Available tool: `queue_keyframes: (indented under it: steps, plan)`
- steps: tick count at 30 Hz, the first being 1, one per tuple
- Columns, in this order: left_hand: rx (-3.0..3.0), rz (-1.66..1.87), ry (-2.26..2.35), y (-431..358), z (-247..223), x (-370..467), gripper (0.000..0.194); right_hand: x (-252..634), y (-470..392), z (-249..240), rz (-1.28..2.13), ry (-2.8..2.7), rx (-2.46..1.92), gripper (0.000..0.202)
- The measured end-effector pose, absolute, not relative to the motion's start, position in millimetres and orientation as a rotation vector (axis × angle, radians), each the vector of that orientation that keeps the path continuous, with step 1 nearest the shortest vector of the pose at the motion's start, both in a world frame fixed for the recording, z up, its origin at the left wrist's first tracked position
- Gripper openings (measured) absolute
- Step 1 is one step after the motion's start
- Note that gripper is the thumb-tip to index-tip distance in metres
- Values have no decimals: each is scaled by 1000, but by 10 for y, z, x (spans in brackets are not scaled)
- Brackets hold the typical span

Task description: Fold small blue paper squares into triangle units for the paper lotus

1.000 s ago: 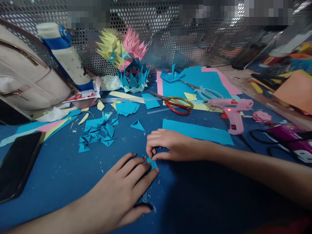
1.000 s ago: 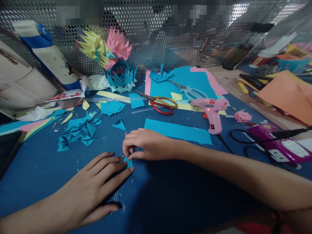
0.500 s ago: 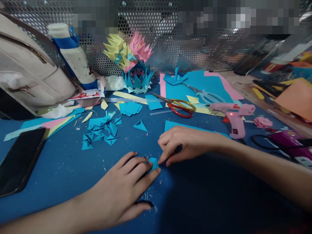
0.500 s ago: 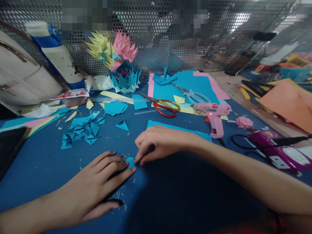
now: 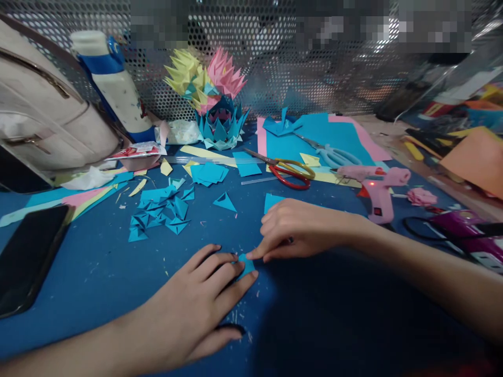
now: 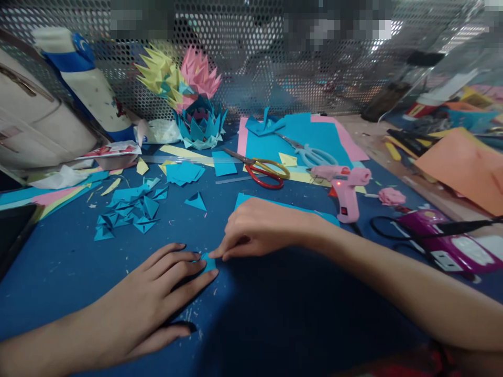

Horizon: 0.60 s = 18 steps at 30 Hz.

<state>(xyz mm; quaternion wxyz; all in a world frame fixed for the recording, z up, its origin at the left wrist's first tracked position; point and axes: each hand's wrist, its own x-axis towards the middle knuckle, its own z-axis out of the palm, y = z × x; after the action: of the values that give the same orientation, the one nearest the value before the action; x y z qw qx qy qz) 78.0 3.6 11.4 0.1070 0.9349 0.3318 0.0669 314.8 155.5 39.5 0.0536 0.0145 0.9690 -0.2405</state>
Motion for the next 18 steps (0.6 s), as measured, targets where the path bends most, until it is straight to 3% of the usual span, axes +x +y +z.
queue_keyframes:
  steps: [5, 12, 18]
  plan:
    - [2806, 192, 946, 50, 106, 769, 60, 3095, 1468, 388, -411, 3149, -103, 22]
    - [2845, 366, 910, 86, 77, 751, 42, 3062, 1298, 359, 242, 3310, -442, 33]
    - [2856, 449, 885, 76, 63, 747, 38, 3084, 1275, 340, 354, 3259, -498, 30]
